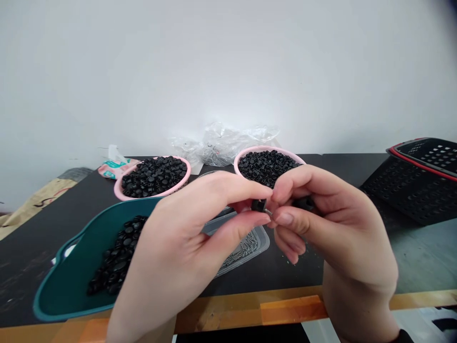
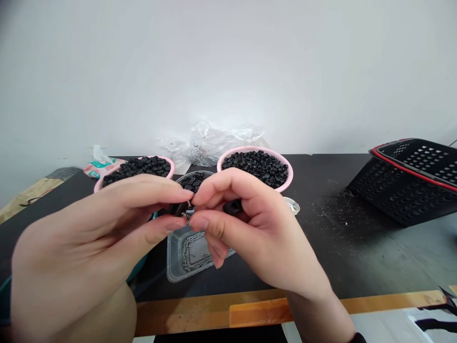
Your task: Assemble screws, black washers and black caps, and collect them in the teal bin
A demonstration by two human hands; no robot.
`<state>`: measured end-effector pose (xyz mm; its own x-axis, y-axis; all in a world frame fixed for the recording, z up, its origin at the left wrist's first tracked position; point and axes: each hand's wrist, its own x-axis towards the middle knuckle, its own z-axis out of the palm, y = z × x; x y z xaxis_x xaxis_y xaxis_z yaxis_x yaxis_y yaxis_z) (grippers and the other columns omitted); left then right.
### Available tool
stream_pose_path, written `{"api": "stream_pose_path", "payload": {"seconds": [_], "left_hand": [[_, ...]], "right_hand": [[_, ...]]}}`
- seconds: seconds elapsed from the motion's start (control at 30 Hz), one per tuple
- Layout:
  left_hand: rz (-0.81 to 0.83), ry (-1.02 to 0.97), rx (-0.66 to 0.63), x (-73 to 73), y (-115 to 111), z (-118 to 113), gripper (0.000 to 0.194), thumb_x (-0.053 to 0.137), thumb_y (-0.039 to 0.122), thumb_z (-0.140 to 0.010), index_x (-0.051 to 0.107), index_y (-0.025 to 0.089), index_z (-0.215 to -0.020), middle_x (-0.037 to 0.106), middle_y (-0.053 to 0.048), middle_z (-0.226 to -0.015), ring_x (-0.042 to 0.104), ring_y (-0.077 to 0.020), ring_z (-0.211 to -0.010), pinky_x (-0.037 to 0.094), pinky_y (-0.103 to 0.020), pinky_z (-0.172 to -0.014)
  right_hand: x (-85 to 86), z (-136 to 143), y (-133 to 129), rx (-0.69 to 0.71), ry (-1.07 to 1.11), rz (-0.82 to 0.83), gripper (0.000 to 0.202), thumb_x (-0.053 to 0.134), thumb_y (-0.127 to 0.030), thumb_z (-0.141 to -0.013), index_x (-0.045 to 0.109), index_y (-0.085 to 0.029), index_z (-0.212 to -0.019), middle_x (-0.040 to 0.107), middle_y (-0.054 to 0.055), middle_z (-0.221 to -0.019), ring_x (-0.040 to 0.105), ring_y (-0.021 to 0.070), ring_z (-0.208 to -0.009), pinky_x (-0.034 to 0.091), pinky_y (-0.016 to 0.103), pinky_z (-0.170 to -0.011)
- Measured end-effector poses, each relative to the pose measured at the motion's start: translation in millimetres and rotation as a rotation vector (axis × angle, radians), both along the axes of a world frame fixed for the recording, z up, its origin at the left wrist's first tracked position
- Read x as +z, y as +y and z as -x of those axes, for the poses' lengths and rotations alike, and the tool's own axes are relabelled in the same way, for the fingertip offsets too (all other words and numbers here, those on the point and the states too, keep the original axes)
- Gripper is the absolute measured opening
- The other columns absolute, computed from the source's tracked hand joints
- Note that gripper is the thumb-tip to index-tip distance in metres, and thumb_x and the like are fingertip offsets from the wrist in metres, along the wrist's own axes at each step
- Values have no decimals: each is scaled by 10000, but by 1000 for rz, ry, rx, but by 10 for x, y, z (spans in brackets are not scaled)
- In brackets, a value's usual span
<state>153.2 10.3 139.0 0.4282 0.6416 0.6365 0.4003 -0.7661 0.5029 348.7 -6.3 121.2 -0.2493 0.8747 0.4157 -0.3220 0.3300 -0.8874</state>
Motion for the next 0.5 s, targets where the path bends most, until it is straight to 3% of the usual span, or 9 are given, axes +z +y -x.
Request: {"api": "stream_pose_path", "payload": {"seconds": [0.13, 0.33, 0.5], "left_hand": [[9, -17, -22, 0, 11, 10, 98, 628, 333, -1021, 646, 368, -1110, 736, 105, -1099, 689, -106, -947, 584, -205, -891], [24, 10, -18, 17, -3, 20, 102, 652, 335, -1008, 655, 377, -1101, 729, 126, -1075, 669, -68, -897, 566, -144, -876], [33, -6, -7, -37, -41, -4, 112, 671, 305, -995, 673, 356, -1095, 736, 79, -1081, 693, -104, -962, 584, -195, -918]], "right_hand": [[0, -2, -6, 32, 8, 14, 149, 648, -84, -974, 689, -226, -1001, 609, -43, -787, 564, 36, -531, 531, 154, -496], [-1, -15, -6, 26, -3, 19, 160, 641, -72, -979, 671, -227, -1004, 614, -45, -792, 571, 34, -544, 517, 153, -509], [-36, 32, -26, -135, -41, -63, 176, 684, -103, -960, 650, -266, -1015, 611, -43, -792, 571, 68, -542, 505, 198, -497]]}}
